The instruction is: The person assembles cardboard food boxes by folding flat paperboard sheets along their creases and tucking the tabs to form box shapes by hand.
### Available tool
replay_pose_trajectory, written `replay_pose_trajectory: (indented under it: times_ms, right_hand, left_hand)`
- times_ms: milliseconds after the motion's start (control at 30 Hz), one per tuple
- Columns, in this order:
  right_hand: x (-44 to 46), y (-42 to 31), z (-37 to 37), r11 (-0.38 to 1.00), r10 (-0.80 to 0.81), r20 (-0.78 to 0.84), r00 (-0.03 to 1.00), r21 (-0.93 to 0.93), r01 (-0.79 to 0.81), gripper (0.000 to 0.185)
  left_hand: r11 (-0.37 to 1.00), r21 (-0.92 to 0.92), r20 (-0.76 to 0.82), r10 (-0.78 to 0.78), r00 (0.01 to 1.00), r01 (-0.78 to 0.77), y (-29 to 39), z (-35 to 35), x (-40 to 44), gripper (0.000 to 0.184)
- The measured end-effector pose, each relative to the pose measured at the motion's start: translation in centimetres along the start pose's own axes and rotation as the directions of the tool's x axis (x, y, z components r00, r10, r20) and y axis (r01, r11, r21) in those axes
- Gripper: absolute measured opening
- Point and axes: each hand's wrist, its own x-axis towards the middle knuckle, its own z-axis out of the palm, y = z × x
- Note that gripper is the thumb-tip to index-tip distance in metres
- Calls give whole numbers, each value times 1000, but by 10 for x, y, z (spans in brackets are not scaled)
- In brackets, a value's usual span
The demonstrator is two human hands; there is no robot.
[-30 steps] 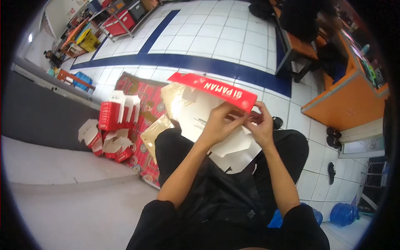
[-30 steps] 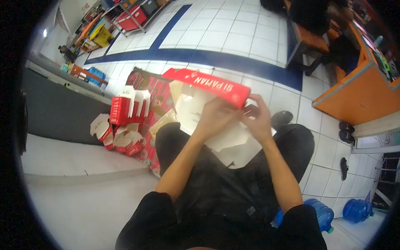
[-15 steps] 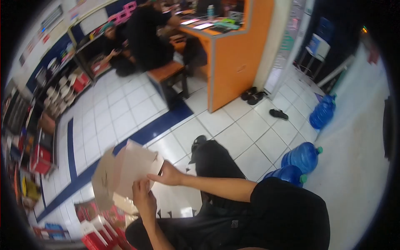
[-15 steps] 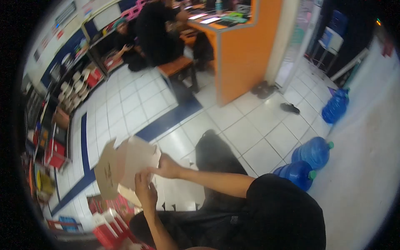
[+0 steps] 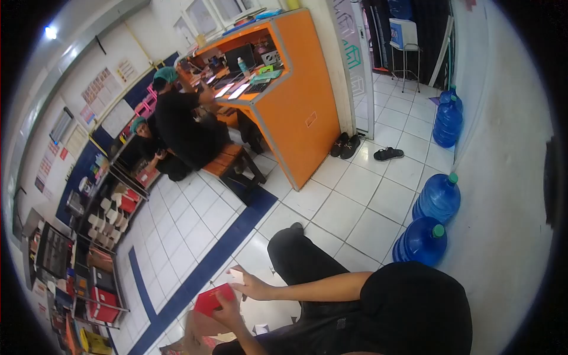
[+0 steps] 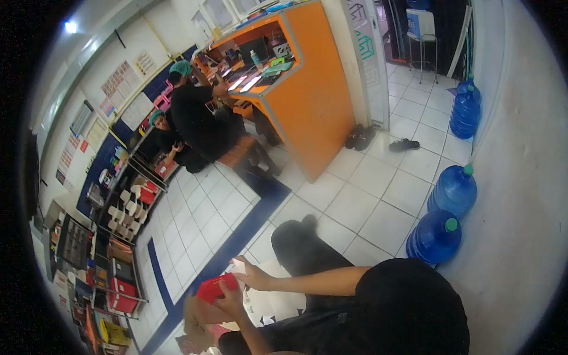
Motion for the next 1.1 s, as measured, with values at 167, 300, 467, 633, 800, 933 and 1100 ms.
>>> replay_pose_trajectory:
  times_ms: [167, 300, 467, 633, 800, 933, 1100]
  right_hand:
    - [-43, -23, -8, 1000, 8, -303, 953, -24, -16, 52]
    - [-60, -54, -15, 950, -290, -267, 919, -196, 243, 41]
    - [-72, -75, -36, 901, -372, 7, 928, -238, 363, 37]
    - [-74, -91, -51, 892, -413, 8, 911, -201, 406, 35]
    - [-62, -83, -44, 854, -455, 26, 890, -270, 444, 28]
    - [-24, -75, -34, 873, -411, 68, 909, -259, 414, 36]
    - [53, -93, -17, 850, -433, 200, 879, -235, 472, 31]
  left_hand:
    - [956, 116, 41, 266, 963, -269, 27, 21, -32, 38]
    - [973, 36, -42, 231, 972, -230, 72, 30, -61, 32]
    - [924, -16, 62, 382, 922, -382, 100, 23, -77, 39]
    - [921, 95, 115, 366, 924, -377, 89, 3, -73, 42]
    - [953, -161, 196, 285, 938, -256, 98, 3, -66, 33]
    - [951, -46, 150, 309, 939, -306, 78, -6, -18, 26]
    - [914, -374, 197, 242, 950, -155, 100, -15, 46, 36]
